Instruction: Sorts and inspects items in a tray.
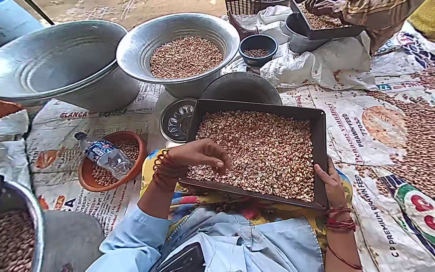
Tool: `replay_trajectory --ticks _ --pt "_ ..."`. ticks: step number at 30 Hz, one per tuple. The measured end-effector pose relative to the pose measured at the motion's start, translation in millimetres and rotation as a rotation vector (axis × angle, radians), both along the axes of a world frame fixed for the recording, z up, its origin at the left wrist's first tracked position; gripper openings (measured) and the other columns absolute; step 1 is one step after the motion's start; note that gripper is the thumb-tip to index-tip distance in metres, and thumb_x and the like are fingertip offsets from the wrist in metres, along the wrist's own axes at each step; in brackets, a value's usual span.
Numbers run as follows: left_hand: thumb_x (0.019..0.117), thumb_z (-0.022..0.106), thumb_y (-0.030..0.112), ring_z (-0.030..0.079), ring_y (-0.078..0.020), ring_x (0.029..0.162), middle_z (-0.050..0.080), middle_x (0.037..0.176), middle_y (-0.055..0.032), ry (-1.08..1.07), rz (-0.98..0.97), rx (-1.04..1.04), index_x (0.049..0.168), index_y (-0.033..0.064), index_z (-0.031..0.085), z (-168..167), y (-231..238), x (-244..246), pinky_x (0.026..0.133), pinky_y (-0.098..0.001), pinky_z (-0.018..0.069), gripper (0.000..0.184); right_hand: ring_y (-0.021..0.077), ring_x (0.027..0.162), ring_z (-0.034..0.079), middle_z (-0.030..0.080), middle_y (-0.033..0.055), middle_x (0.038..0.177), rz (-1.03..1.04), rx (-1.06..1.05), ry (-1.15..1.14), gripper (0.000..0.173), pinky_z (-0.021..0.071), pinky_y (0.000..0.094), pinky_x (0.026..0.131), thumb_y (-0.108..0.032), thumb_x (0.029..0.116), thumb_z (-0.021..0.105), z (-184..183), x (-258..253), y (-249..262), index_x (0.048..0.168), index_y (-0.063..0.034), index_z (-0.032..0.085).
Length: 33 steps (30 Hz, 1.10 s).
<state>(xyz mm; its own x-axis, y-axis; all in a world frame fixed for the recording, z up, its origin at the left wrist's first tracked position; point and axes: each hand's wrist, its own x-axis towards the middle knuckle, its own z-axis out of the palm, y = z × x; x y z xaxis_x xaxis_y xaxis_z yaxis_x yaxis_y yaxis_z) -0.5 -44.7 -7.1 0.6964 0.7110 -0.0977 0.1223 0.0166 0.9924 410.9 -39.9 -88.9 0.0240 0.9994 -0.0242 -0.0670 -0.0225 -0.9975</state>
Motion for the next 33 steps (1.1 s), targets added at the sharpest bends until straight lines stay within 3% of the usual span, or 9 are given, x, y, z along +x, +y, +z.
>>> replay_trajectory --ticks 3,5,8,11,14,16,19,28,33 --pt "0.1114 0.042 0.019 0.074 -0.0112 0.082 0.075 0.095 -0.0039 0.491 0.379 0.013 0.122 0.0037 0.067 15.3 -28.2 -21.9 0.077 -0.0299 0.0628 0.031 -0.0076 0.116 0.058 0.050 0.0073 0.146 -0.003 -0.009 0.000 0.062 0.0487 0.0082 0.094 -0.004 0.1009 0.044 1.7 -1.0 -0.5 0.157 0.0036 0.019" --pt "0.1132 0.036 0.022 0.073 -0.0287 0.093 0.073 0.106 -0.0170 1.021 0.571 -0.013 0.134 0.0035 0.062 4.6 -30.1 -18.2 0.090 -0.0480 0.0565 0.038 -0.0078 0.115 0.059 0.050 0.0069 0.144 -0.007 -0.011 0.005 0.061 0.0488 0.0078 0.094 -0.003 0.1008 0.043 2.7 -2.4 -0.8 0.157 0.0036 0.020" --pt "0.1126 0.036 0.026 0.063 -0.0486 0.118 0.064 0.123 -0.0318 1.300 0.486 -0.117 0.148 -0.0020 0.045 -18.3 -29.0 9.8 0.103 -0.0627 0.0455 0.046 -0.0082 0.114 0.059 0.051 0.0067 0.144 -0.022 -0.026 0.015 0.060 0.0489 0.0074 0.093 -0.001 0.1013 0.042 5.7 -5.1 -2.8 0.157 0.0032 0.020" --pt "0.1117 0.040 0.025 0.063 -0.0460 0.116 0.063 0.124 -0.0317 0.990 0.438 -0.084 0.156 -0.0005 0.031 -29.6 -25.8 42.9 0.102 -0.0592 0.0476 0.052 -0.0088 0.117 0.057 0.048 0.0082 0.148 -0.037 -0.049 -0.003 0.062 0.0473 0.0068 0.094 -0.002 0.1019 0.042 9.5 -6.8 -4.3 0.159 0.0026 0.018" --pt "0.1093 0.047 0.021 0.072 -0.0262 0.099 0.064 0.125 -0.0180 0.397 0.581 -0.027 0.148 0.0071 0.044 -31.7 -9.9 48.9 0.084 -0.0445 0.0622 0.041 -0.0094 0.116 0.058 0.049 0.0073 0.148 -0.044 -0.050 -0.015 0.062 0.0477 0.0067 0.094 -0.003 0.1014 0.042 10.4 -7.9 -4.8 0.159 0.0019 0.019" --pt "0.1049 0.056 0.015 0.073 -0.0230 0.091 0.068 0.116 -0.0151 0.514 0.782 0.255 0.130 0.0022 0.061 -24.9 3.1 39.7 0.082 -0.0417 0.0615 0.029 -0.0091 0.114 0.059 0.050 0.0069 0.146 -0.043 -0.043 -0.017 0.061 0.0485 0.0067 0.092 -0.002 0.1011 0.042 8.5 -7.7 -5.6 0.158 0.0017 0.020" --pt "0.0983 0.062 0.004 0.069 -0.0371 0.093 0.070 0.104 -0.0199 0.833 0.990 0.546 0.108 0.0016 0.074 -23.4 27.5 15.4 0.083 -0.0565 0.0548 0.016 -0.0093 0.112 0.060 0.053 0.0052 0.143 -0.042 -0.039 -0.015 0.061 0.0495 0.0069 0.091 -0.003 0.1004 0.043 8.4 -6.7 -4.6 0.158 0.0013 0.022" --pt "0.0975 0.066 0.011 0.068 -0.0451 0.100 0.068 0.108 -0.0247 1.150 0.920 0.506 0.106 -0.0020 0.073 -50.5 54.8 8.5 0.082 -0.0629 0.0544 0.017 -0.0085 0.115 0.059 0.051 0.0062 0.146 -0.035 -0.036 -0.016 0.062 0.0483 0.0072 0.093 -0.004 0.1004 0.042 8.1 -6.7 -5.8 0.158 0.0018 0.021" --pt "0.0974 0.067 0.013 0.068 -0.0443 0.099 0.070 0.105 -0.0238 1.054 0.930 0.434 0.106 -0.0009 0.073 -43.4 50.0 3.6 0.086 -0.0643 0.0524 0.017 -0.0088 0.114 0.060 0.053 0.0049 0.144 -0.037 -0.041 -0.009 0.061 0.0492 0.0072 0.092 -0.003 0.1007 0.042 8.3 -6.7 -5.1 0.158 0.0013 0.022"
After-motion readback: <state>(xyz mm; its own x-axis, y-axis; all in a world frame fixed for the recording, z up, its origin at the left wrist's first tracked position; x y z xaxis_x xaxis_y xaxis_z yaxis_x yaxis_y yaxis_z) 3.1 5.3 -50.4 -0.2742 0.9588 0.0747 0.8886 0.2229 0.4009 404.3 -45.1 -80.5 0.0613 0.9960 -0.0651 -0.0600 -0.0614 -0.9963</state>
